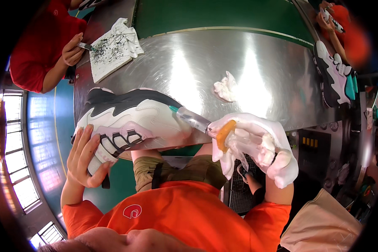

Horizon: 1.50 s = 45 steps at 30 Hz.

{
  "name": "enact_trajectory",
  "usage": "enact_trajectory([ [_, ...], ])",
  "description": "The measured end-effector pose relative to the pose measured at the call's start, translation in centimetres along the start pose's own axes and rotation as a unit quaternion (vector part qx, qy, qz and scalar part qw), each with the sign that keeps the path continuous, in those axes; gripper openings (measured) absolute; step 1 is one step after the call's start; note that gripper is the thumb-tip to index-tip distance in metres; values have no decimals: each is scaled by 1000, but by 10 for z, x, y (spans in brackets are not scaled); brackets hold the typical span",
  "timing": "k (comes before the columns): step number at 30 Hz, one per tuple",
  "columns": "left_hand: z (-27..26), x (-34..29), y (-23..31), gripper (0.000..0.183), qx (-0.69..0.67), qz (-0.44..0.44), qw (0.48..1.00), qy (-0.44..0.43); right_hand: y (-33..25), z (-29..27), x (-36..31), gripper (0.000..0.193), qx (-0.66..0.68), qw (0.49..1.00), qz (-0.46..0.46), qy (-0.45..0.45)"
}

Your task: The person uses a syringe to apply a teal-colored adhesive to the seams of a white and pink sneaker. They hold the shoe with one hand and carefully dispense the glue along the edges of the sole and upper. The person rotates the shoe to access different areas and places it on a metal table alongside other similar sneakers.

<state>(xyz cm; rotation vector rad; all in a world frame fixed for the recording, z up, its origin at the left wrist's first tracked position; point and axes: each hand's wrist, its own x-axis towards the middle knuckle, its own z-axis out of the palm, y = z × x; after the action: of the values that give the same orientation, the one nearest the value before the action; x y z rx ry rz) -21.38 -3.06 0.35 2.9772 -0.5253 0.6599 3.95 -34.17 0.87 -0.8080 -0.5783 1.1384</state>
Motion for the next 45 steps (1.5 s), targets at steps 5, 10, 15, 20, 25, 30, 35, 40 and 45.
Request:
enact_trajectory([
  [5, 1, -4, 19, 41, 47, -7, 999, -1, 15, -15, -15, 118, 25, 999, -34, 19],
  [10, 5, -3, 33, 32, 62, -17, 998, 10, 26, -10, -20, 114, 41, 997, -42, 45],
  [15, 7, -3, 44, 30, 76, -27, 997, 15, 51, -11, -31, 114, 63, 991, -110, 45],
  [20, 10, -4, 44, 29, 87, -10, 996, 31, 67, 1, -35, 116, 62, 984, -159, 54],
  [25, 12, -3, 44, 30, 87, -10, 995, 40, 71, 18, -47, 117, 46, 981, -142, 122],
  [30, 13, -4, 43, 32, 91, -10, 995, 42, 62, 39, -48, 119, 9, 977, -86, 197],
  [35, 10, 1, 44, 31, 113, -12, 993, 44, 53, 61, -43, 76, 79, 975, -88, 187],
  [40, -7, 24, 37, 32, 62, -56, 997, 0, 76, 50, -41, 96, 19, 984, -134, 118],
  [45, -18, 42, 18, 35, 21, -74, 996, -40, 96, 39, -36, 105, -28, 984, -147, 101],
])
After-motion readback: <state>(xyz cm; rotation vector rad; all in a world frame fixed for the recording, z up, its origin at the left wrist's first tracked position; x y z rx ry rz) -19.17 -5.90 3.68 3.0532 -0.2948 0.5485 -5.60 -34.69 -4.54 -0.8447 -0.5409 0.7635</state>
